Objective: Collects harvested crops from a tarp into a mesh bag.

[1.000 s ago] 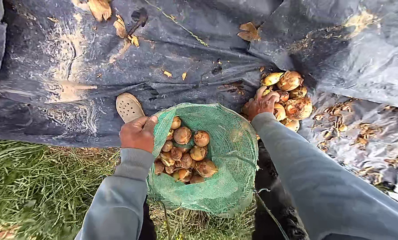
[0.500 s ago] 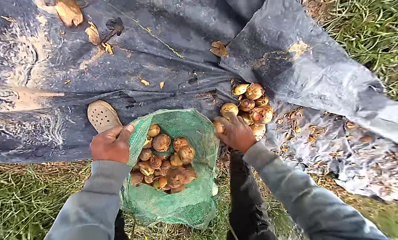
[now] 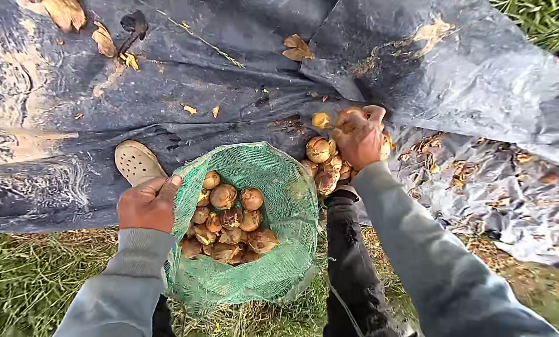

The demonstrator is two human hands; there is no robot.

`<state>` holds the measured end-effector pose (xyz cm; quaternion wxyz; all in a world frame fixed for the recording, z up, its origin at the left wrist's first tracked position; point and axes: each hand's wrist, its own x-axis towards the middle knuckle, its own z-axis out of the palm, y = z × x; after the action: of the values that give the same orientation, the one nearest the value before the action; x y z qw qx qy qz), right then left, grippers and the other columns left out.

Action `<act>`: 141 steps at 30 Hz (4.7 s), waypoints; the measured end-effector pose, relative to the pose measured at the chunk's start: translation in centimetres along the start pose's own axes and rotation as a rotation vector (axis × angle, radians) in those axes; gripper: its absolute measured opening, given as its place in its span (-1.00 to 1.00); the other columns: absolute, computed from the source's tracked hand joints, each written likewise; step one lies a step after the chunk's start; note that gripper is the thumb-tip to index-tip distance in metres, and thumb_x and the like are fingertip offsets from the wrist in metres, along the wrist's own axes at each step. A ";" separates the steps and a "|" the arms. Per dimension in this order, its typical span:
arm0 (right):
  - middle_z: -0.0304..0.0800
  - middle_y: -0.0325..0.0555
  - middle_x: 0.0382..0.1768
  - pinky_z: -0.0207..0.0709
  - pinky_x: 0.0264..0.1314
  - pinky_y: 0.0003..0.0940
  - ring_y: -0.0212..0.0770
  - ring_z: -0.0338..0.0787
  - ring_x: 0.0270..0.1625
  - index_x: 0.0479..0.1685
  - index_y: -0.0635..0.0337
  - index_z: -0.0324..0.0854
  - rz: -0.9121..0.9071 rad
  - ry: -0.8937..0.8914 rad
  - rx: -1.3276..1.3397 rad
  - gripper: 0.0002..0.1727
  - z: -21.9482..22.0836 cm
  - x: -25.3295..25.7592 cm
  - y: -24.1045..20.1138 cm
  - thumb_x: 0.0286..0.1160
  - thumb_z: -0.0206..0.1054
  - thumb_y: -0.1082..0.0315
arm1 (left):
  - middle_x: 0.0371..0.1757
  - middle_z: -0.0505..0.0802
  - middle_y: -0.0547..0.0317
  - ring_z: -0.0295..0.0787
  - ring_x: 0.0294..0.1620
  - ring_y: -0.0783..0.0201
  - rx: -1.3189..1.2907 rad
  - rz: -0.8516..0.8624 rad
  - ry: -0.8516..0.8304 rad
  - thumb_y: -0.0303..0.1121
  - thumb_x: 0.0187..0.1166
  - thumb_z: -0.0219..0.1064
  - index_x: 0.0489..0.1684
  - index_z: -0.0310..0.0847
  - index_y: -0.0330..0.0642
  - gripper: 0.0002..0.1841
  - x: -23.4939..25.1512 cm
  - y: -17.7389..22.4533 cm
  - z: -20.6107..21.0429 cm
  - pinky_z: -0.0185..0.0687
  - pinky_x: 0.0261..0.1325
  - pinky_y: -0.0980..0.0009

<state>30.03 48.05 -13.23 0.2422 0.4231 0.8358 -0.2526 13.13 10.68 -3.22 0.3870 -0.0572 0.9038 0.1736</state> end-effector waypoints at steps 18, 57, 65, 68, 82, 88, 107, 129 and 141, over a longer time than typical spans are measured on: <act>0.30 0.46 0.60 0.65 0.20 0.31 0.42 0.70 0.30 0.40 -0.03 0.62 0.403 -0.114 0.104 -0.43 10.5 3.1 -6.4 0.34 0.54 0.12 | -0.43 0.82 0.10 0.68 -0.39 0.24 -0.037 -0.024 0.027 -0.19 0.71 0.36 -0.30 0.86 -0.17 -0.72 0.2 -0.2 -0.5 0.54 -0.18 0.02; 0.11 0.72 0.67 0.48 0.12 0.63 0.70 0.64 0.26 0.57 -0.17 0.54 0.258 -0.385 -0.571 -0.02 1.3 6.8 10.1 0.02 0.62 -0.38 | -0.50 0.71 0.01 0.55 -0.46 0.17 0.052 0.024 -0.017 -0.16 0.74 0.32 -0.35 0.75 -0.27 -0.65 -0.3 0.6 1.0 0.44 -0.26 -0.01; 0.03 0.76 0.69 0.40 0.19 0.69 0.76 0.53 0.37 0.60 -0.11 0.48 0.284 -0.434 -0.431 -0.02 1.0 7.4 9.9 0.07 0.65 -0.31 | -0.48 0.74 0.02 0.59 -0.44 0.18 0.082 0.038 -0.011 -0.18 0.73 0.33 -0.33 0.79 -0.24 -0.68 -0.6 0.6 1.6 0.45 -0.25 -0.01; 0.10 0.66 0.71 0.29 0.39 0.69 0.68 0.36 0.60 0.67 -0.06 0.42 0.349 -0.446 -0.264 0.10 1.5 8.2 8.9 -0.02 0.70 -0.32 | -0.43 0.79 -0.02 0.65 -0.38 0.15 0.076 0.040 -0.014 -0.19 0.74 0.33 -0.27 0.82 -0.26 -0.69 -0.7 0.8 1.9 0.50 -0.18 -0.06; -0.02 0.47 0.81 0.40 0.49 0.36 0.45 0.31 0.70 0.80 -0.10 0.25 0.674 0.021 0.313 0.21 7.3 6.1 4.5 0.04 0.54 -0.50 | -0.45 0.79 -0.01 0.68 -0.39 0.09 0.089 0.065 -0.031 -0.17 0.73 0.33 -0.30 0.82 -0.22 -0.68 -0.7 0.5 1.9 0.50 -0.21 -0.14; 0.12 0.45 0.74 0.44 0.43 0.41 0.42 0.38 0.65 0.55 -0.03 0.57 0.497 0.007 0.168 -0.01 4.7 6.5 3.3 0.03 0.53 -0.40 | -0.43 0.81 0.02 0.69 -0.38 0.13 0.053 0.045 -0.019 -0.16 0.72 0.34 -0.28 0.84 -0.19 -0.70 -0.6 0.2 1.7 0.54 -0.19 -0.09; 0.62 0.06 0.43 0.67 0.33 0.12 -0.01 0.72 0.36 0.63 -0.15 0.45 -0.051 -0.206 0.496 -0.02 3.3 -5.8 -1.2 0.02 0.69 -0.16 | -0.48 0.75 0.03 0.59 -0.47 0.21 -0.009 0.047 0.003 -0.21 0.73 0.34 -0.30 0.80 -0.26 -0.70 -1.0 0.5 1.9 0.49 -0.27 0.02; -0.43 0.42 0.89 0.32 0.26 0.77 0.82 -0.10 0.73 0.51 -0.02 0.59 0.155 -0.316 -0.580 0.04 5.4 1.6 15.0 -0.22 0.78 -0.20 | -0.46 0.74 -0.01 0.58 -0.42 0.17 0.152 0.054 -0.033 -0.23 0.75 0.32 -0.30 0.79 -0.29 -0.69 -1.4 1.9 3.1 0.46 -0.22 0.00; 0.09 0.43 0.73 0.53 0.19 0.42 0.56 0.40 0.48 0.26 -0.09 0.73 -0.172 -0.014 -0.050 -0.01 -1.7 -9.3 1.3 -0.46 0.71 -0.35 | -0.40 0.78 -0.15 0.66 -0.35 0.02 0.130 0.072 -0.052 -0.22 0.76 0.32 -0.26 0.79 -0.33 -0.68 -1.7 1.6 3.1 0.50 -0.15 -0.15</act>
<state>35.65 44.32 -6.44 0.2357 0.3420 0.8733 -0.2545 15.99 13.22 -3.53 0.4067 0.0053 0.9043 0.1298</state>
